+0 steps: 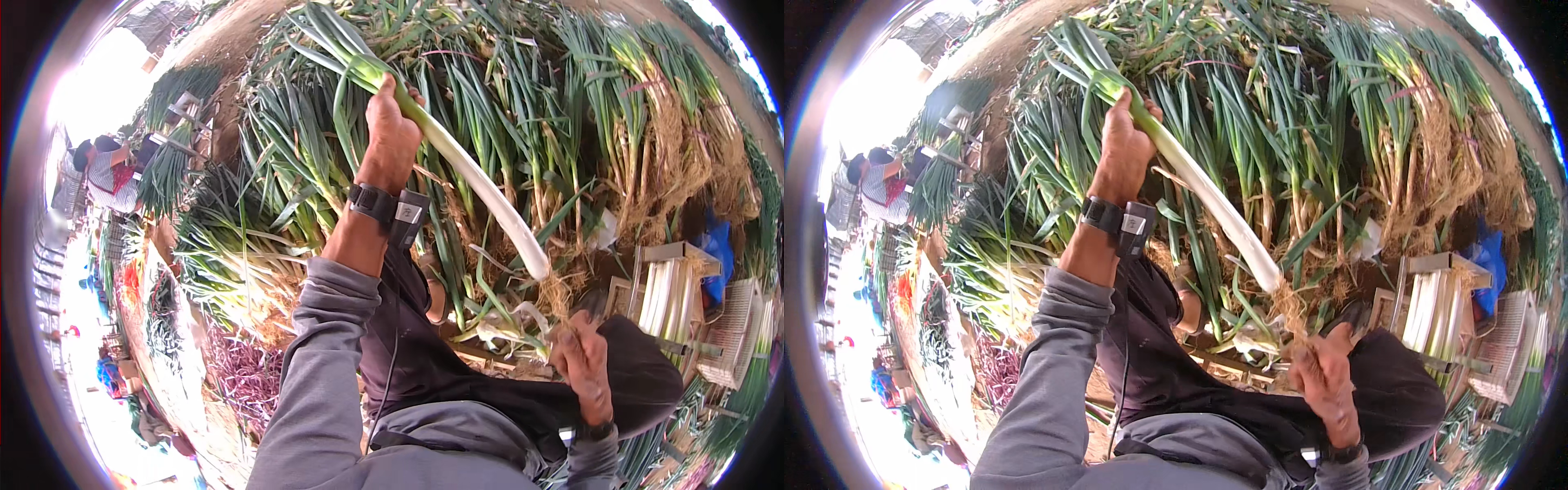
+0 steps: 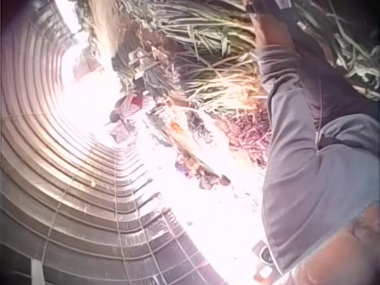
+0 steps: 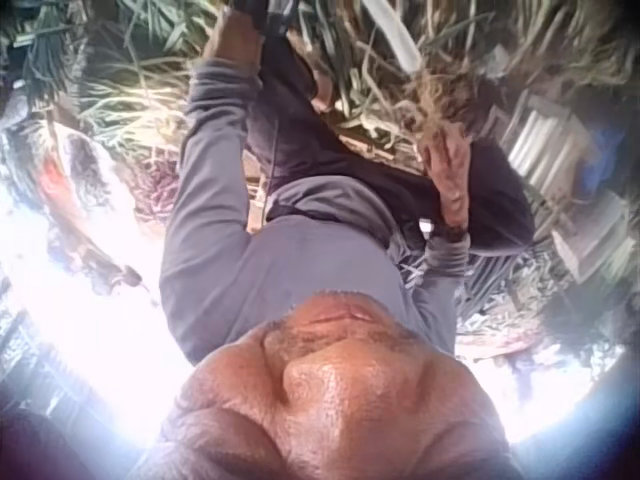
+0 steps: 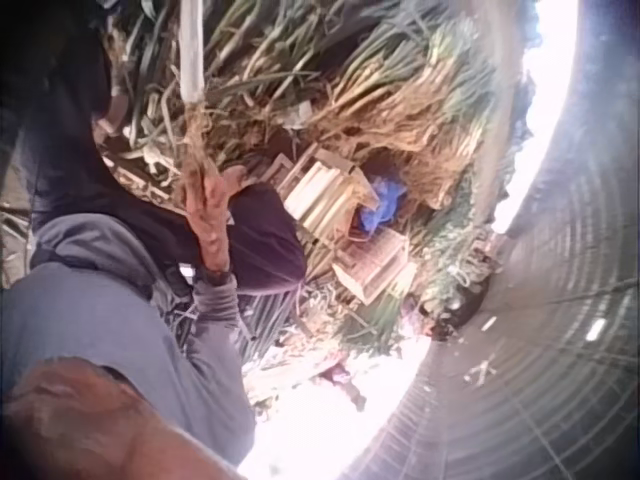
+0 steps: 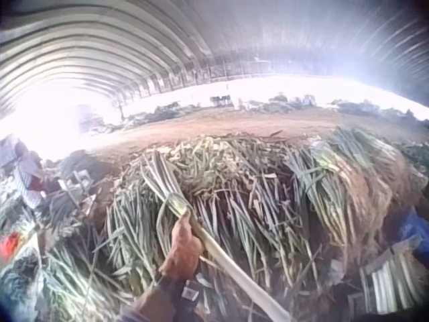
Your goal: Cleaning and stripping the outer layers from harvested leeks and placing them in a crate.
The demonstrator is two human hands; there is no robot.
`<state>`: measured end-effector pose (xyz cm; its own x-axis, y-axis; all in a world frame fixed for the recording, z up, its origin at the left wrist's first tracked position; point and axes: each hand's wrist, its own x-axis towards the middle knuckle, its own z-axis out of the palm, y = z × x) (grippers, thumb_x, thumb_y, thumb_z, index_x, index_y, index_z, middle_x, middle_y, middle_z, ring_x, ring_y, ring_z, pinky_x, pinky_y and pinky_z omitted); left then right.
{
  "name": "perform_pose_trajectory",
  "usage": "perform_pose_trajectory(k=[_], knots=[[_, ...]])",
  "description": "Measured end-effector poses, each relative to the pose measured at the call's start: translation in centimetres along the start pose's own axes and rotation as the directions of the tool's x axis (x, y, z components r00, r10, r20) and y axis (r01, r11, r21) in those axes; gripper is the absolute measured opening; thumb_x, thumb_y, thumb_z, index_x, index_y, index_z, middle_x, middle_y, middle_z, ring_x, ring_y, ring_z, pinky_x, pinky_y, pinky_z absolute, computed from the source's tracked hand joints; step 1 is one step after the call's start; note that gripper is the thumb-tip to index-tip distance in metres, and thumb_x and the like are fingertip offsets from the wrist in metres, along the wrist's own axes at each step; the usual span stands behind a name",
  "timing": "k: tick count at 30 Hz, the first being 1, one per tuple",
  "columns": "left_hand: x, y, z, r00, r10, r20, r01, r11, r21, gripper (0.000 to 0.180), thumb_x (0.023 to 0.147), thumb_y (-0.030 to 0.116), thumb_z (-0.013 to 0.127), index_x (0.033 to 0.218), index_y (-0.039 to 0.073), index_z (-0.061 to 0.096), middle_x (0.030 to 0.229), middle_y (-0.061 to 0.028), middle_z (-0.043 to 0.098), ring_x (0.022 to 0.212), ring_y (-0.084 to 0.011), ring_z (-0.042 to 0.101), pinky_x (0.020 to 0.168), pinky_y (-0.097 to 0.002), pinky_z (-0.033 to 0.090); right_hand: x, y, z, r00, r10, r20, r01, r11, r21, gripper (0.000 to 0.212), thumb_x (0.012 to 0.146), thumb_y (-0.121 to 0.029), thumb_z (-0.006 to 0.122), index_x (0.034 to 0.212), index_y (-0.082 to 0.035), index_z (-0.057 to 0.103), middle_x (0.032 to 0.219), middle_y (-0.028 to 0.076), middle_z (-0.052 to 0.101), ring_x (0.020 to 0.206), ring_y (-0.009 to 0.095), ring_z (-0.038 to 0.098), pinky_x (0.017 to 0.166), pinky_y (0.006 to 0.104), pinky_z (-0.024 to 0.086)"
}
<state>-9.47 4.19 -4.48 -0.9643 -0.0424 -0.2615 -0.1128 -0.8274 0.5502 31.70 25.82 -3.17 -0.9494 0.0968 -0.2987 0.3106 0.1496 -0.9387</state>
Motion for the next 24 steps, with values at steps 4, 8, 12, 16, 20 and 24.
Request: perform_pose_trajectory(k=[4, 8, 12, 16, 20, 24], knots=[[0.2, -1.0, -0.3, 0.995, -0.071, -0.071, 0.068, 0.997, -0.044, 0.017, 0.099, 0.022, 0.062, 0.101, 0.007, 0.055, 0.085, -0.0071, 0.056, 0.066, -0.0224, 0.055, 0.058, -0.0361, 0.049, -3.3, -1.6, 0.5, 0.981, -0.155, -0.120, 0.135, 0.978, -0.158, 0.036, 0.105, -0.029, 0.049, 0.090, 0.001, 0.064, 0.053, 0.000, 0.050, 0.043, 0.009, 0.048, 0.041, 0.0250, 0.032], [1.9, 0.3, -0.7, 0.995, -0.004, -0.103, -0.008, 0.994, -0.113, 0.021, 0.096, 0.018, 0.066, 0.105, 0.009, 0.049, 0.088, -0.0060, 0.054, 0.064, -0.0228, 0.054, 0.054, -0.0352, 0.048, -8.6, -1.3, -2.1, 0.937, -0.281, -0.206, 0.247, 0.953, -0.176, 0.036, 0.104, -0.029, 0.050, 0.087, 0.000, 0.063, 0.056, 0.002, 0.055, 0.041, 0.011, 0.049, 0.039, 0.0263, 0.032], [0.5, -1.2, 0.9, 0.983, 0.142, -0.115, -0.133, 0.987, 0.086, 0.028, 0.095, 0.017, 0.068, 0.109, 0.011, 0.044, 0.093, -0.0059, 0.055, 0.064, -0.0235, 0.056, 0.055, -0.0376, 0.049, -10.8, 6.1, -8.5, 0.868, -0.356, -0.345, 0.187, 0.880, -0.437, 0.019, 0.096, -0.016, 0.056, 0.100, 0.000, 0.067, 0.089, 0.009, 0.067, 0.078, 0.020, 0.065, 0.074, 0.0343, 0.049], [-3.1, -3.5, 1.4, 0.980, 0.091, 0.174, -0.107, 0.991, 0.083, 0.029, 0.093, 0.018, 0.071, 0.108, 0.012, 0.046, 0.097, -0.0048, 0.055, 0.072, -0.0227, 0.059, 0.066, -0.0397, 0.052, 1.8, 0.3, -3.6, 0.909, -0.377, -0.177, 0.099, 0.608, -0.788, 0.035, 0.090, -0.004, 0.063, 0.124, -0.003, 0.062, 0.122, 0.016, 0.061, 0.097, 0.033, 0.066, 0.083, 0.0386, 0.052], [-5.8, -5.5, 2.6, 0.927, -0.049, 0.371, 0.005, 0.993, 0.117, 0.030, 0.092, 0.019, 0.073, 0.109, 0.009, 0.052, 0.101, -0.0029, 0.057, 0.080, -0.0194, 0.061, 0.076, -0.0373, 0.055, 6.3, -1.1, -1.6, 0.912, -0.400, -0.094, 0.247, 0.717, -0.652, 0.035, 0.087, -0.004, 0.067, 0.122, -0.006, 0.063, 0.115, 0.017, 0.064, 0.099, 0.039, 0.065, 0.079, 0.0428, 0.053], [-7.0, -7.3, 3.9, 0.852, -0.101, 0.514, 0.024, 0.988, 0.155, 0.028, 0.092, 0.013, 0.071, 0.112, 0.005, 0.053, 0.103, -0.0051, 0.061, 0.090, -0.0205, 0.064, 0.084, -0.0380, 0.055, 9.5, -2.4, -0.1, 0.898, -0.412, -0.157, 0.316, 0.850, -0.422, 0.025, 0.094, -0.006, 0.064, 0.119, -0.002, 0.062, 0.099, 0.011, 0.069, 0.078, 0.023, 0.071, 0.066, 0.0341, 0.055]])
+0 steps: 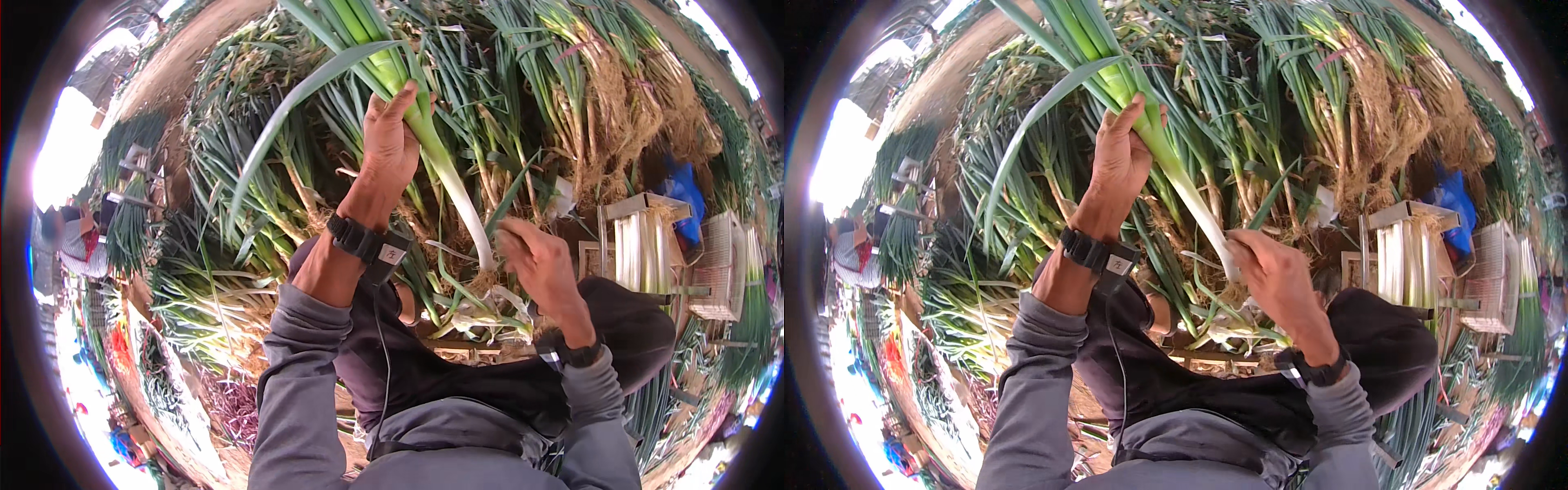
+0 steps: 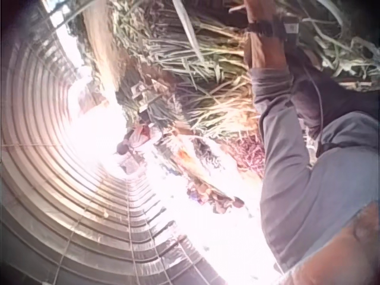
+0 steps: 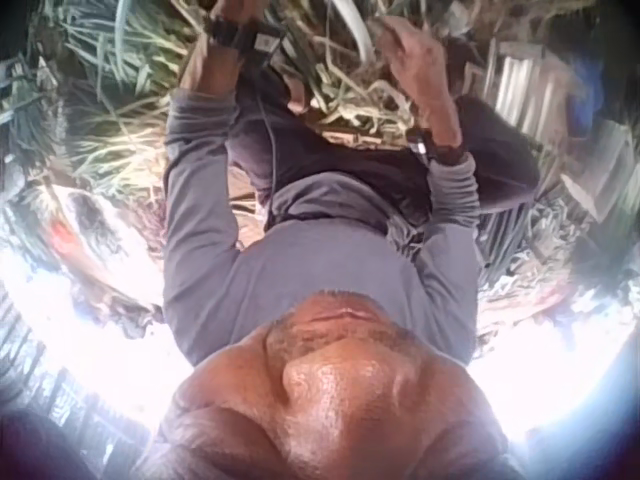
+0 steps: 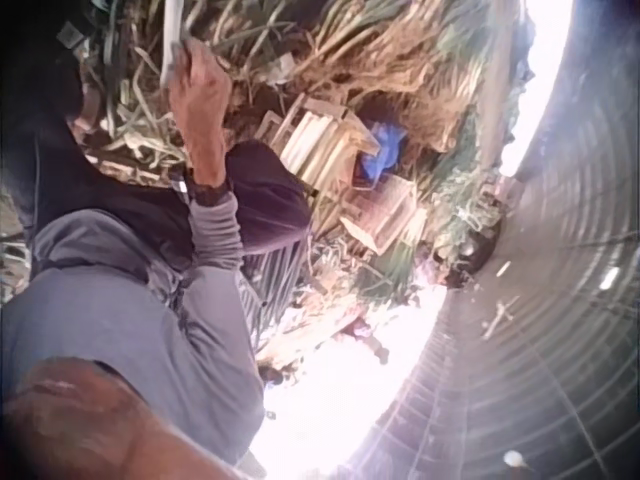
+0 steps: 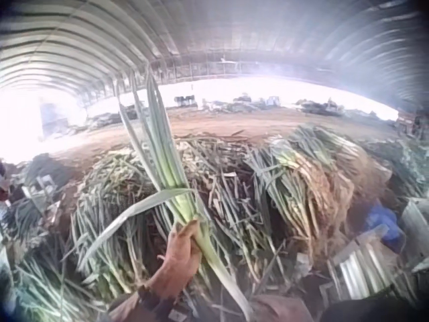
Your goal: Cleaning and stripping the outer layers from harvested leeks and placing them in a crate.
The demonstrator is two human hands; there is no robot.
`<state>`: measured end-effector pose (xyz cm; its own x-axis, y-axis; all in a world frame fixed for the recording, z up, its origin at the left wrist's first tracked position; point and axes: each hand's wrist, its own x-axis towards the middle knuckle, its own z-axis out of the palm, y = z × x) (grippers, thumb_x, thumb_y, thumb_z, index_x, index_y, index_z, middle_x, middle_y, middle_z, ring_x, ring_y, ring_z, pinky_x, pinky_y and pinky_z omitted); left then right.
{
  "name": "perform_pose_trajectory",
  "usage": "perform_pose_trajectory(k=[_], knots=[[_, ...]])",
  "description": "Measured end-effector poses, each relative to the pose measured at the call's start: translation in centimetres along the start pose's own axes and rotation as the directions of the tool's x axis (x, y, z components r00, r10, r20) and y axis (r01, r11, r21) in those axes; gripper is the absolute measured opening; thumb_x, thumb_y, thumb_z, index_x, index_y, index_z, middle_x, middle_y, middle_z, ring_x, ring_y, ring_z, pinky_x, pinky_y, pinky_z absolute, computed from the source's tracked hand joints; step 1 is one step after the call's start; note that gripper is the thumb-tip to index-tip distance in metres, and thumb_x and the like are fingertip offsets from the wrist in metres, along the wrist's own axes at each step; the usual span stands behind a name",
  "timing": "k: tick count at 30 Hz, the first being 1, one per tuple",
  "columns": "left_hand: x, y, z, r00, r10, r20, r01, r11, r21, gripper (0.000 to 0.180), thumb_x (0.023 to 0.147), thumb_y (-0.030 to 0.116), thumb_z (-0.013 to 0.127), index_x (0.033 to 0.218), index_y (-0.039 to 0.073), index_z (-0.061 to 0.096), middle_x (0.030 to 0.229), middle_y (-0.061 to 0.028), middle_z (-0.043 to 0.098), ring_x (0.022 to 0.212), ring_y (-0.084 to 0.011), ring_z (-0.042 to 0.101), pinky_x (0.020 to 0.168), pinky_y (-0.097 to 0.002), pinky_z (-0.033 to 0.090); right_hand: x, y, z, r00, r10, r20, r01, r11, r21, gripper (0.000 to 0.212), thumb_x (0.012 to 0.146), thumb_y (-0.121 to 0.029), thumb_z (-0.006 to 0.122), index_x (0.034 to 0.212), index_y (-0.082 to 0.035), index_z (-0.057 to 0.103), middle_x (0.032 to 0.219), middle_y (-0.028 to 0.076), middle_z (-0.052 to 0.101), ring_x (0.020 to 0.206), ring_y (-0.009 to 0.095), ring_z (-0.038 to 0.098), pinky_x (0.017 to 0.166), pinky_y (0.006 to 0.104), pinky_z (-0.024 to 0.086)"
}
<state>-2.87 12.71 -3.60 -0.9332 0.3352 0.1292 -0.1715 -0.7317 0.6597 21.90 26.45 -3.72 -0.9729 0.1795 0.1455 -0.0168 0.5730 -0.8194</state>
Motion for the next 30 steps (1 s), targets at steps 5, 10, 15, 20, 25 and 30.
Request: perform_pose_trajectory(k=[5, 10, 15, 20, 25, 30], knots=[[-0.2, -1.5, 0.9, 0.999, 0.046, -0.005, -0.047, 0.998, -0.040, 0.029, 0.092, 0.009, 0.070, 0.116, 0.006, 0.054, 0.108, -0.0041, 0.061, 0.098, -0.0222, 0.064, 0.091, -0.0385, 0.053, 2.0, -1.5, 4.6, 0.964, 0.207, 0.167, -0.264, 0.819, 0.509, 0.030, 0.101, -0.018, 0.060, 0.125, 0.000, 0.060, 0.093, 0.008, 0.069, 0.072, 0.011, 0.069, 0.059, 0.0242, 0.057], [-0.8, -3.5, 2.4, 0.995, -0.080, -0.053, 0.071, 0.987, -0.146, 0.027, 0.092, 0.010, 0.070, 0.116, 0.007, 0.056, 0.110, -0.0036, 0.061, 0.110, -0.0236, 0.058, 0.105, -0.0427, 0.044, 5.5, 3.2, 5.9, 0.957, 0.284, 0.064, -0.150, 0.294, 0.944, 0.043, 0.100, -0.035, 0.061, 0.127, -0.002, 0.055, 0.110, 0.012, 0.066, 0.080, 0.016, 0.067, 0.067, 0.0267, 0.055], [-2.3, -4.6, 1.2, 0.959, -0.282, 0.036, 0.284, 0.957, -0.052, 0.019, 0.092, 0.021, 0.073, 0.107, 0.013, 0.064, 0.110, -0.0002, 0.065, 0.105, -0.0161, 0.058, 0.096, -0.0362, 0.042, 8.4, 1.3, 4.0, 0.916, 0.329, -0.230, 0.174, 0.189, 0.966, 0.027, 0.100, -0.026, 0.062, 0.119, -0.007, 0.060, 0.108, 0.009, 0.068, 0.085, 0.014, 0.067, 0.074, 0.0272, 0.055], [-5.5, -6.6, 3.7, 0.833, -0.484, 0.268, 0.476, 0.874, 0.098, 0.032, 0.097, 0.035, 0.065, 0.117, 0.010, 0.063, 0.116, -0.0014, 0.065, 0.111, -0.0173, 0.056, 0.101, -0.0395, 0.040, 9.5, 0.4, 2.0, 0.920, 0.277, -0.277, 0.256, 0.112, 0.960, 0.032, 0.093, -0.033, 0.072, 0.104, -0.005, 0.060, 0.093, 0.004, 0.067, 0.081, 0.011, 0.065, 0.071, 0.0249, 0.054], [-7.0, -7.7, 4.0, 0.681, -0.635, 0.364, 0.519, 0.770, 0.372, 0.061, 0.100, 0.046, 0.055, 0.145, 0.006, 0.043, 0.128, -0.0105, 0.058, 0.123, -0.0226, 0.052, 0.114, -0.0411, 0.035, 6.1, -0.1, -7.0, 0.729, 0.129, -0.672, 0.486, 0.592, 0.642, 0.019, 0.096, -0.027, 0.067, 0.094, -0.008, 0.069, 0.078, -0.001, 0.062, 0.064, 0.005, 0.052, 0.058, 0.0223, 0.046], [-6.8, -7.5, 4.7, 0.763, -0.617, 0.195, 0.512, 0.760, 0.401, 0.075, 0.098, 0.054, 0.053, 0.151, 0.004, 0.034, 0.125, -0.0147, 0.060, 0.116, -0.0249, 0.056, 0.109, -0.0426, 0.040, -4.3, -3.1, -26.6, 0.394, -0.152, -0.906, 0.010, 0.987, -0.161, 0.026, 0.096, -0.032, 0.066, 0.093, -0.006, 0.069, 0.071, 0.000, 0.060, 0.061, 0.007, 0.051, 0.056, 0.0226, 0.040]])
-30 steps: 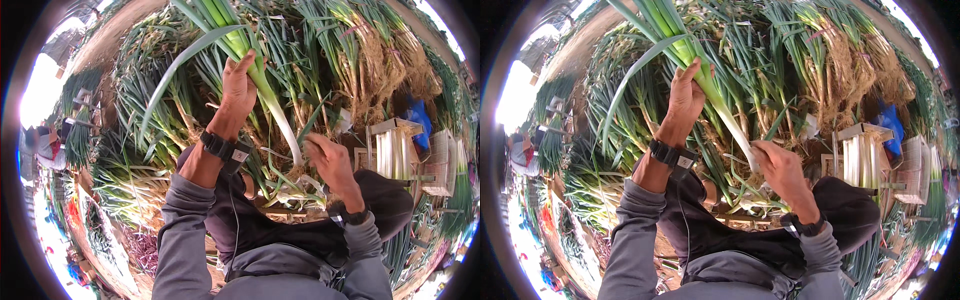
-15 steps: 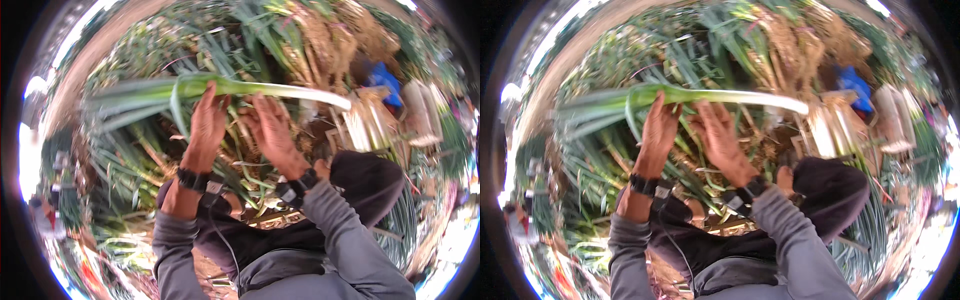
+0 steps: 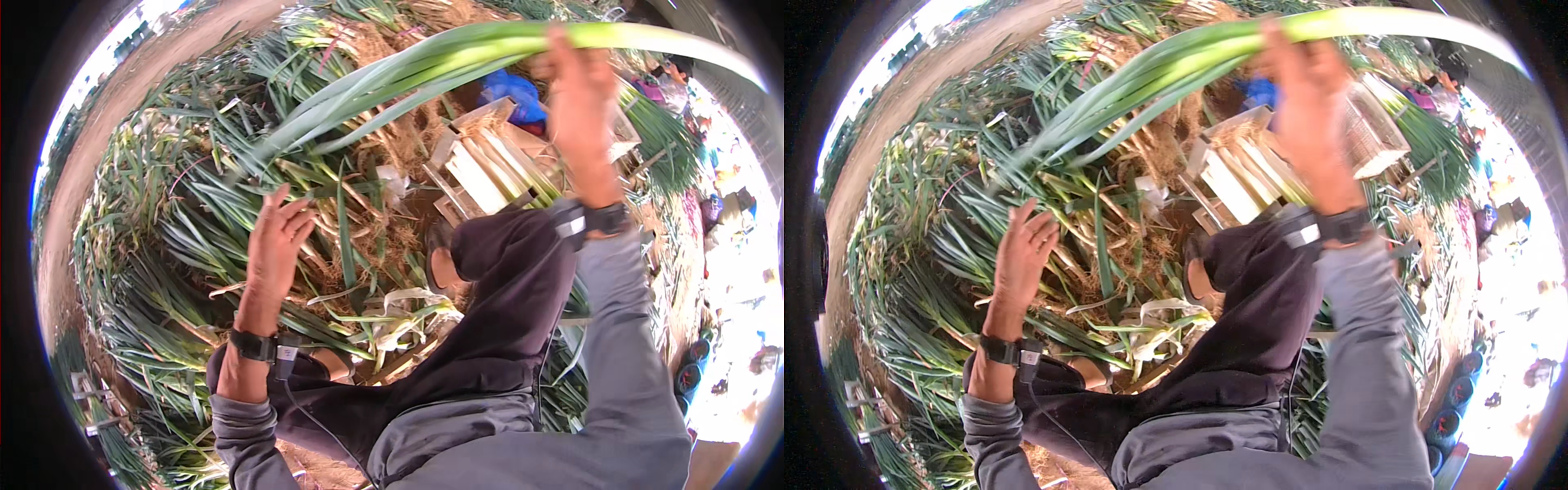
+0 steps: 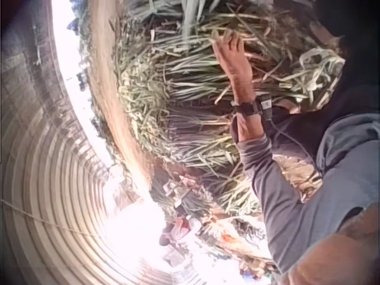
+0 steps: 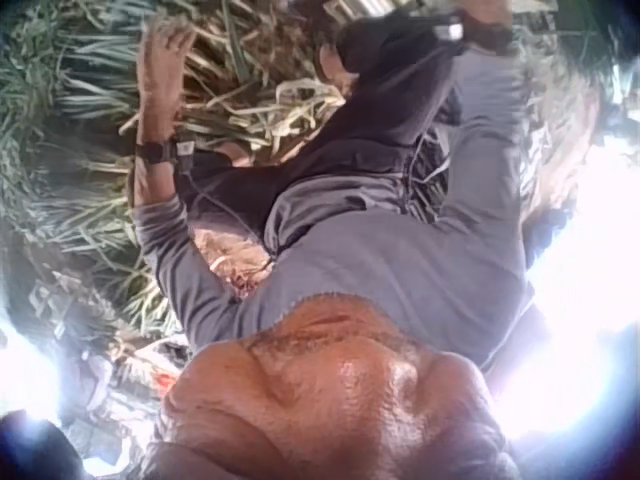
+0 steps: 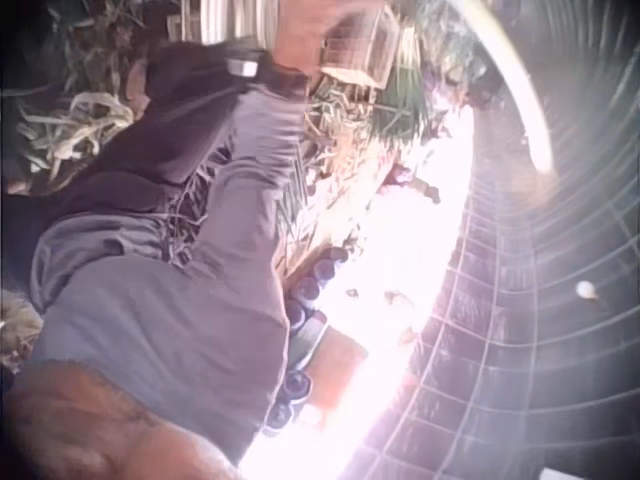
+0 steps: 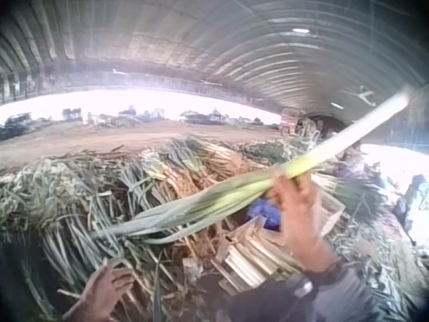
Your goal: Cleaning and stripping the outer layers from harvested leeks and placing them in a crate.
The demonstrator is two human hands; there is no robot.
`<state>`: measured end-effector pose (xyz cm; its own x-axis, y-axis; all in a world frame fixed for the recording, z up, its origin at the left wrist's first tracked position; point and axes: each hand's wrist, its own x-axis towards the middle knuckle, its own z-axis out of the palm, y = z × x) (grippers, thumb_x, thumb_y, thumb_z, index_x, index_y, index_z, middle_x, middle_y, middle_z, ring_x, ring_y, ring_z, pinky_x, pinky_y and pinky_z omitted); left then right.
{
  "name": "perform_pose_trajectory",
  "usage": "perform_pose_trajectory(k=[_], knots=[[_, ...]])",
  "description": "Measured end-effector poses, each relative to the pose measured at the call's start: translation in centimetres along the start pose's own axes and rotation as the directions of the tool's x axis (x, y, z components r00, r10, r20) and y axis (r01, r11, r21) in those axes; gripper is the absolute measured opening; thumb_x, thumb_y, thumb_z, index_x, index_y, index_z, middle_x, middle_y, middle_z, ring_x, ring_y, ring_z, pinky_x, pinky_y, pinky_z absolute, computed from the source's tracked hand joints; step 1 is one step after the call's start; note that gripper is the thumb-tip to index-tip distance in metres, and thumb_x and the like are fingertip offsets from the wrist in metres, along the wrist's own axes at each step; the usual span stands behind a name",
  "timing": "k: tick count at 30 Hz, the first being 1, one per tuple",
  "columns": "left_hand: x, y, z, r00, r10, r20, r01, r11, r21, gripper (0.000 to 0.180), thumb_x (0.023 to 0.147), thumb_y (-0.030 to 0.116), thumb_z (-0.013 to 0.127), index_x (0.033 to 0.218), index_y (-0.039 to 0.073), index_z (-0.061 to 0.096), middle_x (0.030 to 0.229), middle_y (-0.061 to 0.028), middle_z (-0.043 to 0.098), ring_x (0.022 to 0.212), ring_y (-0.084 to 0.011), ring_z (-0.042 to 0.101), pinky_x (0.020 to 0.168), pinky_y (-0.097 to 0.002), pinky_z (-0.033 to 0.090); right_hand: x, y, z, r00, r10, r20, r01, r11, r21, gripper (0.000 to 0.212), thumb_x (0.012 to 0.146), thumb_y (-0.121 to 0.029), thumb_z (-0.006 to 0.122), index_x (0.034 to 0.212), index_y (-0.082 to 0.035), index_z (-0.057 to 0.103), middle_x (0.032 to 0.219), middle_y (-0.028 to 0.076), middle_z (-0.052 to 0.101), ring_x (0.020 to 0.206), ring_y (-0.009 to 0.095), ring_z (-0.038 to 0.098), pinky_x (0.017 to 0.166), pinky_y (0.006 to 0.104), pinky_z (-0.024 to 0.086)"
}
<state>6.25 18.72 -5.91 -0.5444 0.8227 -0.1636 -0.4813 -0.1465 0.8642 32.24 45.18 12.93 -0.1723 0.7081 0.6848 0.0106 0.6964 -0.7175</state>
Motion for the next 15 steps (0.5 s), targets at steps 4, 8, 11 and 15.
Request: perform_pose_trajectory(k=[4, 8, 11, 15], knots=[[1.3, 0.3, -1.1, 0.998, 0.028, -0.061, -0.025, 0.999, 0.043, 0.057, 0.098, 0.043, 0.060, 0.136, 0.002, 0.053, 0.109, -0.0079, 0.067, 0.099, -0.0177, 0.064, 0.094, -0.0350, 0.051, 8.8, -1.4, -15.3, 0.963, -0.264, -0.050, 0.174, 0.755, -0.633, 0.045, 0.089, -0.048, 0.072, 0.092, -0.003, 0.064, 0.072, 0.003, 0.063, 0.062, 0.009, 0.053, 0.060, 0.0264, 0.043], [2.1, -0.4, -1.8, 0.995, -0.062, -0.077, 0.071, 0.991, 0.112, 0.051, 0.096, 0.040, 0.065, 0.130, 0.002, 0.059, 0.103, -0.0049, 0.069, 0.092, -0.0142, 0.065, 0.086, -0.0300, 0.053, 11.6, -0.5, -24.7, 0.982, -0.102, 0.162, 0.171, 0.087, -0.981, 0.042, 0.093, -0.043, 0.064, 0.110, -0.004, 0.064, 0.090, 0.015, 0.072, 0.075, 0.034, 0.068, 0.077, 0.0424, 0.054], [2.5, -0.8, -1.9, 0.988, -0.138, -0.064, 0.147, 0.972, 0.182, 0.057, 0.097, 0.041, 0.064, 0.136, 0.000, 0.053, 0.100, -0.0034, 0.067, 0.090, -0.0120, 0.063, 0.086, -0.0293, 0.052, 9.3, 7.5, -31.6, 0.765, -0.094, 0.637, 0.643, 0.063, -0.764, 0.040, 0.090, -0.038, 0.067, 0.110, -0.004, 0.061, 0.098, 0.019, 0.069, 0.086, 0.043, 0.065, 0.078, 0.0497, 0.051], [2.2, -0.9, -0.4, 0.981, -0.137, -0.139, 0.163, 0.966, 0.199, 0.047, 0.098, 0.037, 0.063, 0.131, 0.003, 0.058, 0.097, -0.0019, 0.067, 0.086, -0.0115, 0.065, 0.081, -0.0273, 0.054, 0.0, 16.6, -31.4, 0.715, 0.639, 0.283, 0.356, 0.016, -0.934, 0.025, 0.089, -0.026, 0.065, 0.099, -0.003, 0.059, 0.103, 0.017, 0.063, 0.097, 0.036, 0.063, 0.077, 0.0490, 0.051]])
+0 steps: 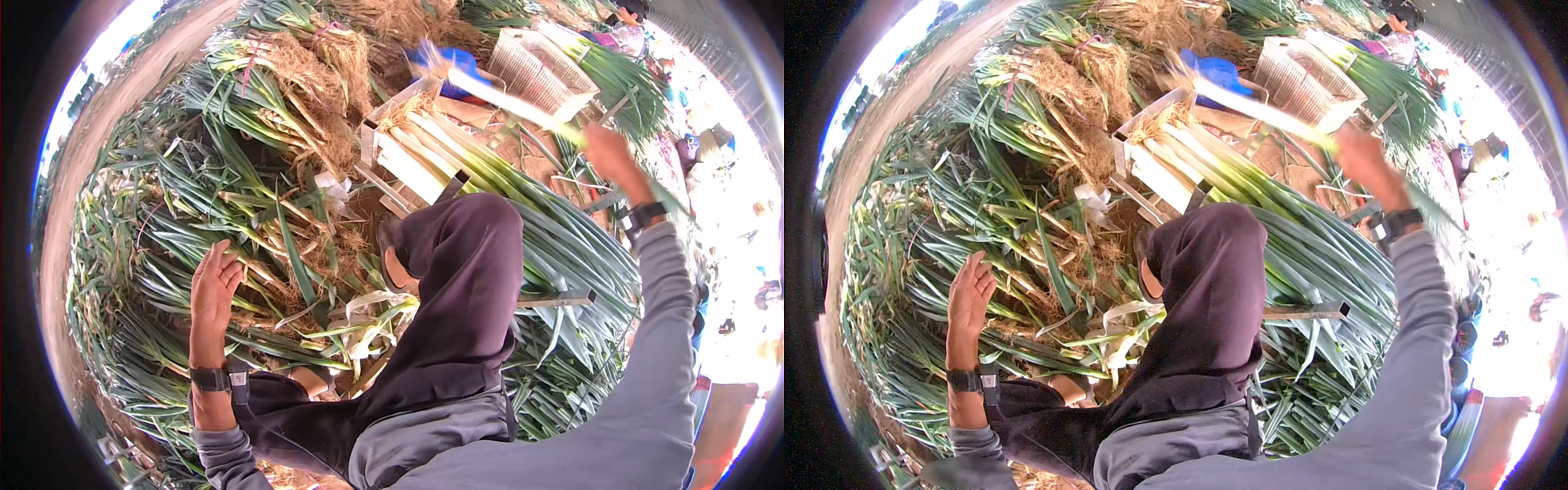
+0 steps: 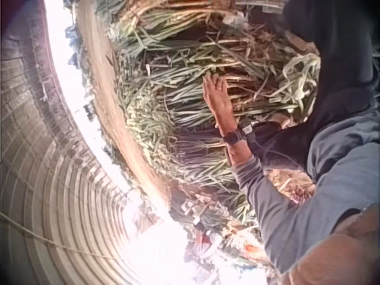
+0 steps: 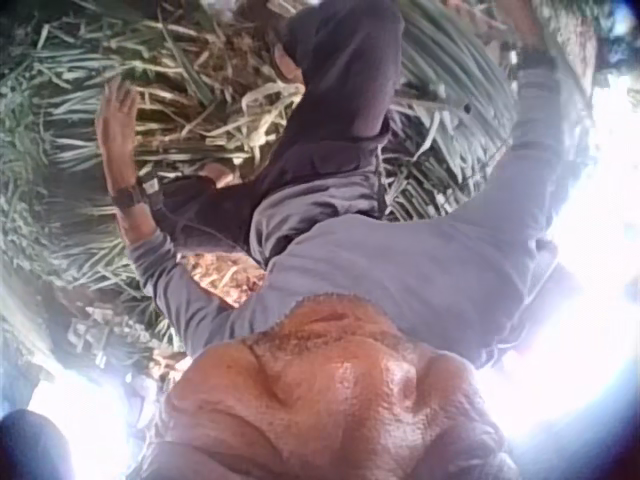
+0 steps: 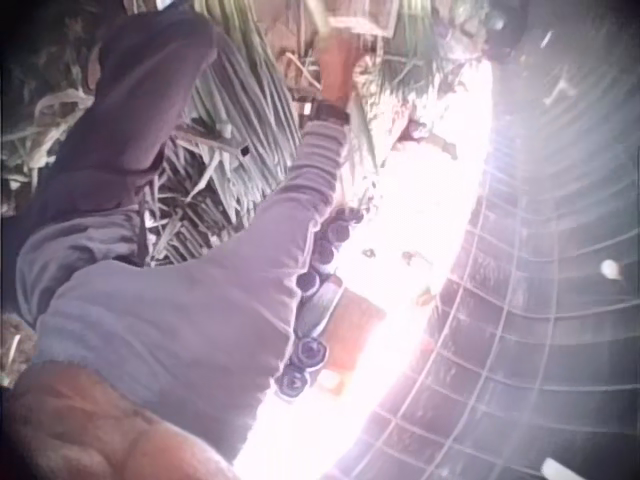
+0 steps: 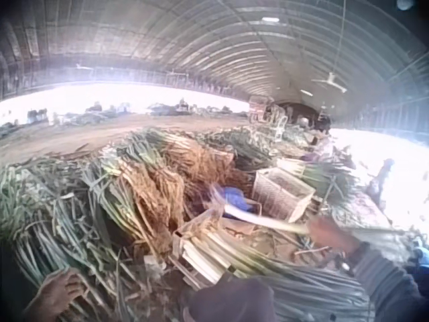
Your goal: Cleaning and stripping the outer layers from harvested leeks and placing them in a crate.
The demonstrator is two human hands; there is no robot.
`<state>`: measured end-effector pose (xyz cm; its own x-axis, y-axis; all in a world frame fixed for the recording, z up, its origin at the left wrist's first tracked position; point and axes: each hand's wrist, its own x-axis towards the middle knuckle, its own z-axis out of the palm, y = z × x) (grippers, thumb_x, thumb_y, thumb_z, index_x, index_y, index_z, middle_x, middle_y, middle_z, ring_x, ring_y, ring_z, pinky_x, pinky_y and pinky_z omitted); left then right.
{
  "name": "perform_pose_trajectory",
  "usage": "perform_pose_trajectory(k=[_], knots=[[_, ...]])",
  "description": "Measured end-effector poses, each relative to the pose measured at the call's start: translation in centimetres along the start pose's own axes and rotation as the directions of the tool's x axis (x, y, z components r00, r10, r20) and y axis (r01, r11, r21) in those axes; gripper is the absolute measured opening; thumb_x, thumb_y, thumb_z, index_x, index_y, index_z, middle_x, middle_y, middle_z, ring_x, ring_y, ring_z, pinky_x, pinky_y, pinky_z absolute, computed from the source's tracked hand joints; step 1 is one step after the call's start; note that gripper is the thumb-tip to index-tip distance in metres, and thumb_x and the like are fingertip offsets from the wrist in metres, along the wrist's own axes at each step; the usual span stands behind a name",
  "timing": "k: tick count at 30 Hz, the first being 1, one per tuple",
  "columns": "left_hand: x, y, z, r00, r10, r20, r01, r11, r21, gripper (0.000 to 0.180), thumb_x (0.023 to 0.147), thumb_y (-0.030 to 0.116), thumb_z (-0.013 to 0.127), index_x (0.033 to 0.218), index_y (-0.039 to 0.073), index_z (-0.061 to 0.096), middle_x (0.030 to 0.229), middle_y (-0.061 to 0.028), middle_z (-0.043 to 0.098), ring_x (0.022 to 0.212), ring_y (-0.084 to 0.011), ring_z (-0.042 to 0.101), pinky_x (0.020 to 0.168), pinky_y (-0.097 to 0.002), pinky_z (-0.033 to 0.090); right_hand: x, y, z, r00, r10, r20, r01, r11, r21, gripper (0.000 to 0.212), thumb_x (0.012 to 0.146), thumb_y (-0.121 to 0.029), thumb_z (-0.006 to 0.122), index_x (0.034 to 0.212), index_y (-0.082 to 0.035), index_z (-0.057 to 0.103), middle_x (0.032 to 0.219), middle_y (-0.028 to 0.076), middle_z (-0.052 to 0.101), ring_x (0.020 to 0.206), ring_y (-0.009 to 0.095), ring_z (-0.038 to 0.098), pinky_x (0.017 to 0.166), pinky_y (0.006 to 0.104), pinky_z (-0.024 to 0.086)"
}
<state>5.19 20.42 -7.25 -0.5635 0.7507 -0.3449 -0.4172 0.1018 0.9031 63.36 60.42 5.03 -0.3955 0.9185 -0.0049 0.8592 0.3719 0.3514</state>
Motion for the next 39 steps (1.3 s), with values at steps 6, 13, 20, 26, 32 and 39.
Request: perform_pose_trajectory(k=[6, 13, 20, 26, 32, 39], knots=[[0.5, -0.1, -1.2, 0.999, -0.002, -0.043, 0.004, 0.999, 0.035, 0.037, 0.099, 0.032, 0.063, 0.125, 0.005, 0.062, 0.095, -0.0016, 0.068, 0.081, -0.0092, 0.066, 0.074, -0.0241, 0.055, 0.8, -1.2, 16.2, 0.976, -0.219, 0.017, 0.217, 0.973, 0.075, 0.031, 0.088, -0.024, 0.067, 0.108, -0.003, 0.059, 0.110, 0.018, 0.061, 0.097, 0.041, 0.062, 0.082, 0.0493, 0.051], [1.4, -1.5, -0.8, 0.996, -0.009, -0.092, 0.027, 0.981, 0.194, 0.035, 0.100, 0.033, 0.062, 0.123, 0.006, 0.062, 0.092, 0.0008, 0.067, 0.079, -0.0071, 0.064, 0.074, -0.0221, 0.053, 7.1, -4.6, 18.5, 0.943, -0.309, -0.120, 0.331, 0.903, 0.274, 0.030, 0.090, -0.024, 0.065, 0.107, 0.000, 0.058, 0.110, 0.023, 0.059, 0.107, 0.042, 0.057, 0.093, 0.0489, 0.045], [2.1, -1.8, 2.2, 0.994, -0.077, -0.078, 0.099, 0.933, 0.346, 0.047, 0.100, 0.037, 0.062, 0.130, 0.001, 0.057, 0.095, -0.0010, 0.067, 0.083, -0.0093, 0.064, 0.076, -0.0240, 0.054, 11.0, -7.4, 21.7, 0.965, -0.260, 0.037, 0.240, 0.932, 0.273, 0.037, 0.095, -0.034, 0.060, 0.105, 0.002, 0.061, 0.111, 0.026, 0.060, 0.105, 0.045, 0.058, 0.091, 0.0515, 0.046], [2.8, -1.5, 3.2, 0.992, -0.121, -0.030, 0.123, 0.903, 0.413, 0.048, 0.100, 0.038, 0.061, 0.131, 0.002, 0.057, 0.098, -0.0020, 0.064, 0.088, -0.0103, 0.062, 0.081, -0.0264, 0.052, 11.3, -7.7, 23.1, 0.967, -0.236, -0.093, 0.253, 0.876, 0.411, 0.030, 0.088, -0.026, 0.068, 0.092, 0.003, 0.062, 0.095, 0.023, 0.062, 0.095, 0.043, 0.060, 0.085, 0.0498, 0.048], [3.3, -2.4, 3.9, 0.991, -0.123, 0.060, 0.086, 0.900, 0.427, 0.044, 0.102, 0.032, 0.058, 0.132, 0.001, 0.057, 0.102, -0.0064, 0.065, 0.087, -0.0134, 0.065, 0.083, -0.0273, 0.053, 11.8, -9.0, 22.4, 0.979, -0.202, 0.016, 0.184, 0.921, 0.344, 0.032, 0.087, -0.029, 0.070, 0.096, 0.001, 0.064, 0.101, 0.023, 0.064, 0.102, 0.041, 0.061, 0.087, 0.0488, 0.049], [0.2, 0.9, 3.7, 0.992, -0.062, 0.106, 0.016, 0.920, 0.392, 0.046, 0.102, 0.035, 0.057, 0.134, 0.002, 0.055, 0.104, -0.0063, 0.063, 0.093, -0.0132, 0.061, 0.088, -0.0302, 0.052, 9.3, -7.3, 17.5, 0.977, -0.211, 0.023, 0.190, 0.919, 0.346, 0.041, 0.088, -0.038, 0.069, 0.101, 0.001, 0.067, 0.110, 0.025, 0.066, 0.106, 0.042, 0.063, 0.091, 0.0477, 0.050]])
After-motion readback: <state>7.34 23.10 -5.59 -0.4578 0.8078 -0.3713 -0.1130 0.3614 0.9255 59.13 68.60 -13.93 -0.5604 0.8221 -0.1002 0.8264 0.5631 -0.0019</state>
